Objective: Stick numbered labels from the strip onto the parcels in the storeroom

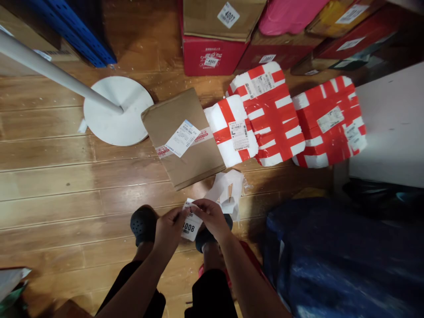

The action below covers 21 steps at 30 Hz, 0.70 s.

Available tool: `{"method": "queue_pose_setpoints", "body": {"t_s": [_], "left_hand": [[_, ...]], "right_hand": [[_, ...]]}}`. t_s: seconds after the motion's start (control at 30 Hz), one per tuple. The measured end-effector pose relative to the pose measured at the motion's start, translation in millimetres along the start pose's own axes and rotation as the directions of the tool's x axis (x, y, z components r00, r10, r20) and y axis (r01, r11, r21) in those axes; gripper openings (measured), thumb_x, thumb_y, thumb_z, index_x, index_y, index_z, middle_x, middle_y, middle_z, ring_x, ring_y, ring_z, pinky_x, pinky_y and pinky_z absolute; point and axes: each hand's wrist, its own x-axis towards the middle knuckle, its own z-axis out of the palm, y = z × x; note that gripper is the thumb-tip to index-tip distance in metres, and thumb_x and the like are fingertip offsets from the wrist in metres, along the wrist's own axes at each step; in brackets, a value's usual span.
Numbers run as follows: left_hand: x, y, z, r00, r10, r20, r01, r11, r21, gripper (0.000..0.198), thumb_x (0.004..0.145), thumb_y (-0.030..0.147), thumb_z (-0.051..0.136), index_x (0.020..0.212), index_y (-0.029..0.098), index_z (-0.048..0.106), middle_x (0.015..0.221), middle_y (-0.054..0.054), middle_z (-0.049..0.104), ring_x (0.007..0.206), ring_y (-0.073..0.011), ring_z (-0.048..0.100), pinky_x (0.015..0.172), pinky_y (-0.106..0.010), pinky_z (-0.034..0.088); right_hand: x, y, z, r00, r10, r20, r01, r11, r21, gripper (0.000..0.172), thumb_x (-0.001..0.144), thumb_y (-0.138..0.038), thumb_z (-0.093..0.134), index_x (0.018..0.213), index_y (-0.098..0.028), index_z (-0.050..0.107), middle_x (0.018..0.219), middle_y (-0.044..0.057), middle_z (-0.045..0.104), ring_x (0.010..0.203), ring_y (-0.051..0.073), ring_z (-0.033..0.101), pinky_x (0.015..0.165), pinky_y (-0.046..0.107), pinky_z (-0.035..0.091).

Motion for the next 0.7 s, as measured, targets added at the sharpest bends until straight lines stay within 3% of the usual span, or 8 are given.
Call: {"method": "queue_pose_setpoints", "body": {"t_s": [0.23,0.47,0.6,0.7], "left_hand": [[-6,2,0.8,0.997,-0.03,-0.075,0.025,0.998,-0.063,0.057,0.064,0.071,0.059,0.063,0.014,0.064,0.046,0.001,0.056,0.042,-0.0093,0.045,0.036,-0.018,0.032],[-6,0,-5.8,0.995,-0.046,-0.094,0.037,0.995,-0.093,0.059,0.061,0.07,0.063,0.074,0.013,0.07,0.05,-0.001,0.061,0.046,-0.0119,0.051,0.038,-0.019,0.037],[-6,-2,-8.7,0.999,-0.03,-0.041,0.022,0.981,-0.192,0.055,0.057,0.06,0.072,0.089,0.015,0.069,0.067,-0.001,0.068,0.063,-0.015,0.062,0.053,-0.02,0.048],[-8,-5,-9.9,0.99,-0.019,-0.138,0.007,0.996,-0.087,0.045,0.063,0.06,0.066,0.073,0.016,0.064,0.056,0.002,0.061,0.052,-0.0111,0.054,0.046,-0.019,0.043]], "right_hand": [[-3,-10,4,1.0,0.018,-0.025,-0.018,1.0,0.017,0.016,0.061,-0.036,0.075,0.065,-0.021,0.073,0.055,-0.003,0.064,0.051,0.01,0.051,0.052,0.023,0.042],[-4,-10,1,0.998,0.052,-0.02,-0.05,0.995,0.085,0.022,0.049,-0.03,0.082,0.069,-0.023,0.074,0.058,-0.004,0.066,0.053,0.01,0.054,0.055,0.023,0.044],[-3,-3,2,0.998,0.058,-0.021,-0.056,0.994,0.091,0.021,0.048,-0.03,0.082,0.066,-0.023,0.072,0.058,-0.004,0.066,0.055,0.011,0.056,0.056,0.023,0.045],[-5,5,10,0.998,0.064,-0.019,-0.063,0.996,0.061,0.017,0.051,-0.029,0.08,0.063,-0.022,0.071,0.054,-0.004,0.064,0.049,0.01,0.052,0.05,0.022,0.043]]}}
